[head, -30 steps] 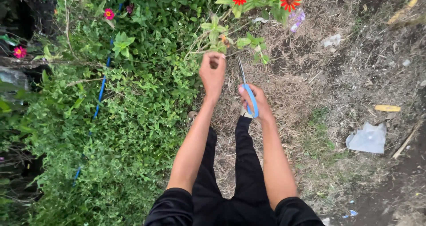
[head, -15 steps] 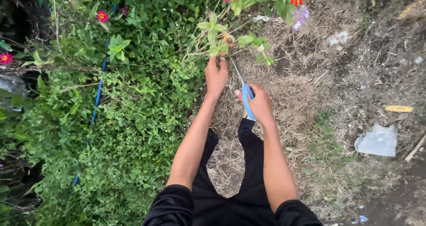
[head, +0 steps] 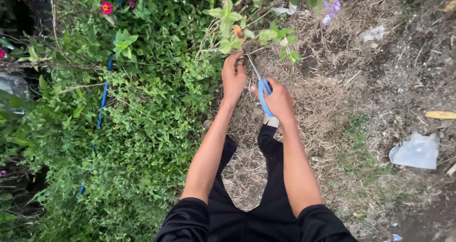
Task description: Cutting and collecting flowers from plants in a garden.
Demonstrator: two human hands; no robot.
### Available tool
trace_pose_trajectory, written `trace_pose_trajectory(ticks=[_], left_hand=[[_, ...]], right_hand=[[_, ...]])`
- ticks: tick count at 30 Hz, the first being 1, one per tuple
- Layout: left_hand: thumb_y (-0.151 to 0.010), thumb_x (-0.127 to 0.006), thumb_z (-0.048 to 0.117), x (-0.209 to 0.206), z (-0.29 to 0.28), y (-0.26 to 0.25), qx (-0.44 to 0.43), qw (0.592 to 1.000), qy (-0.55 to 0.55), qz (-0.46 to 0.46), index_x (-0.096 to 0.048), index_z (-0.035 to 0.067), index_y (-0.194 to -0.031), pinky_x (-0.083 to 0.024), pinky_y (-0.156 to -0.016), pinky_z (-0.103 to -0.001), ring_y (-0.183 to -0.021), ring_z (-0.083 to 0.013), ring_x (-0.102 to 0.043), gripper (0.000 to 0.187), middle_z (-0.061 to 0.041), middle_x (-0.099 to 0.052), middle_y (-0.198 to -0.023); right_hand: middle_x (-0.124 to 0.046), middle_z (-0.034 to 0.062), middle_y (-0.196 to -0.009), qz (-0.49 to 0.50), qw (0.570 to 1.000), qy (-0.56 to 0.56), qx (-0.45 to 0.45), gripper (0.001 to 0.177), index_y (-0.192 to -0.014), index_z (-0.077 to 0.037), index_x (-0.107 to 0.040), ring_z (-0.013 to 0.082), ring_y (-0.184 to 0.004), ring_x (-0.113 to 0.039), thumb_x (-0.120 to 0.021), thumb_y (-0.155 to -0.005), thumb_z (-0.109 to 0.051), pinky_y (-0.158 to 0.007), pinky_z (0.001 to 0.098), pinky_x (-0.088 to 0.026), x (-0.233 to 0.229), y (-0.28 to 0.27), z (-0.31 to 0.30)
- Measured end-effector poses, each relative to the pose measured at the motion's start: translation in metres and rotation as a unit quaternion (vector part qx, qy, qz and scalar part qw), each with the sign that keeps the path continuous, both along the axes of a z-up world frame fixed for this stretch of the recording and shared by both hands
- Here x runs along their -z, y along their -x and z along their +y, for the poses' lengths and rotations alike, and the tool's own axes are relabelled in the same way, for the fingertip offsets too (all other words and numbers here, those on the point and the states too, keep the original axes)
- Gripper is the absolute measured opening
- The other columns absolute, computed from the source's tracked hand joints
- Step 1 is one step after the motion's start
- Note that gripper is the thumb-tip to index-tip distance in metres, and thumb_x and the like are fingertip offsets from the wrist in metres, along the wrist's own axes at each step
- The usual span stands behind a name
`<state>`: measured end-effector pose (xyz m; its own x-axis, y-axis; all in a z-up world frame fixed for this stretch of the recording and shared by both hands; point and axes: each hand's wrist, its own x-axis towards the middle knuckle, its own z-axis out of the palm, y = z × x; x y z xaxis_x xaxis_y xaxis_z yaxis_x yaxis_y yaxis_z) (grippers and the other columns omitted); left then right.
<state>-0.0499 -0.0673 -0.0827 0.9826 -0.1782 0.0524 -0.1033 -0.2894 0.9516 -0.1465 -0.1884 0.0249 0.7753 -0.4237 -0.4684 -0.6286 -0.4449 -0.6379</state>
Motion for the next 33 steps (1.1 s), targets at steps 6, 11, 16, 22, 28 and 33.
trace_pose_trajectory(ticks=[6, 11, 16, 22, 28, 33], left_hand=[[-0.096, -0.053, -0.002, -0.005, 0.018, 0.004, -0.042, 0.998, -0.017, 0.047, -0.062, 0.009, -0.132, -0.059, -0.083, -0.031, -0.101, -0.0194, -0.068, 0.038, -0.013, -0.06, -0.131], [-0.098, -0.057, 0.003, -0.021, 0.035, 0.006, -0.03, 0.996, -0.016, 0.088, -0.065, 0.01, -0.131, -0.056, -0.079, -0.03, -0.093, -0.0171, -0.067, 0.034, -0.011, -0.065, -0.124], [-0.099, -0.059, 0.006, -0.023, 0.045, 0.006, -0.03, 0.996, -0.018, 0.084, -0.067, 0.011, -0.129, -0.053, -0.078, -0.029, -0.085, -0.0148, -0.064, 0.032, -0.009, -0.067, -0.119], [-0.099, -0.061, 0.007, -0.03, 0.043, -0.002, -0.037, 0.993, -0.018, 0.108, -0.069, 0.011, -0.129, -0.052, -0.077, -0.029, -0.081, -0.0137, -0.06, 0.031, -0.006, -0.069, -0.104], [-0.099, -0.06, 0.007, -0.018, 0.026, -0.015, 0.029, 0.997, 0.028, 0.06, -0.064, 0.008, -0.134, -0.054, -0.084, -0.029, -0.087, -0.0122, -0.065, 0.035, -0.008, -0.07, -0.128], [-0.107, -0.06, 0.013, 0.008, 0.005, -0.015, 0.065, 0.978, -0.009, 0.197, -0.056, 0.011, -0.15, -0.055, -0.076, -0.028, -0.08, -0.0136, -0.064, 0.044, -0.019, -0.075, -0.108]], right_hand=[[-0.07, 0.01, -0.08, -0.024, 1.0, 0.016, 0.004, 0.055, -0.11, -0.009, -0.071, 0.0284, -0.073, -0.069, -0.079, -0.081, -0.055, -0.068, 0.0428, -0.053, 0.01, -0.01, 0.008], [-0.066, 0.0095, -0.074, -0.044, 0.999, 0.012, 0.009, 0.044, -0.1, -0.006, -0.076, 0.0237, -0.066, -0.062, -0.08, -0.086, -0.048, -0.063, 0.041, -0.049, 0.029, -0.012, 0.014], [-0.062, 0.0073, -0.067, -0.082, 0.995, -0.04, 0.047, 0.04, -0.099, -0.002, -0.075, 0.0149, -0.061, -0.054, -0.079, -0.089, -0.041, -0.059, 0.0355, -0.045, 0.031, 0.002, 0.021], [-0.065, 0.0026, -0.076, -0.119, 0.99, -0.045, 0.053, 0.046, -0.108, 0.0, -0.072, 0.01, -0.067, -0.058, -0.082, -0.088, -0.04, -0.063, 0.029, -0.049, 0.032, 0.008, 0.024], [-0.064, 0.002, -0.075, -0.101, 0.989, -0.073, 0.079, 0.045, -0.105, -0.001, -0.069, 0.0117, -0.067, -0.057, -0.08, -0.088, -0.041, -0.063, 0.0314, -0.05, 0.023, 0.0, 0.019], [-0.061, 0.0058, -0.074, -0.095, 0.993, -0.022, 0.06, 0.044, -0.104, 0.001, -0.069, 0.0163, -0.066, -0.055, -0.081, -0.091, -0.039, -0.063, 0.0354, -0.048, 0.021, 0.006, 0.008]])
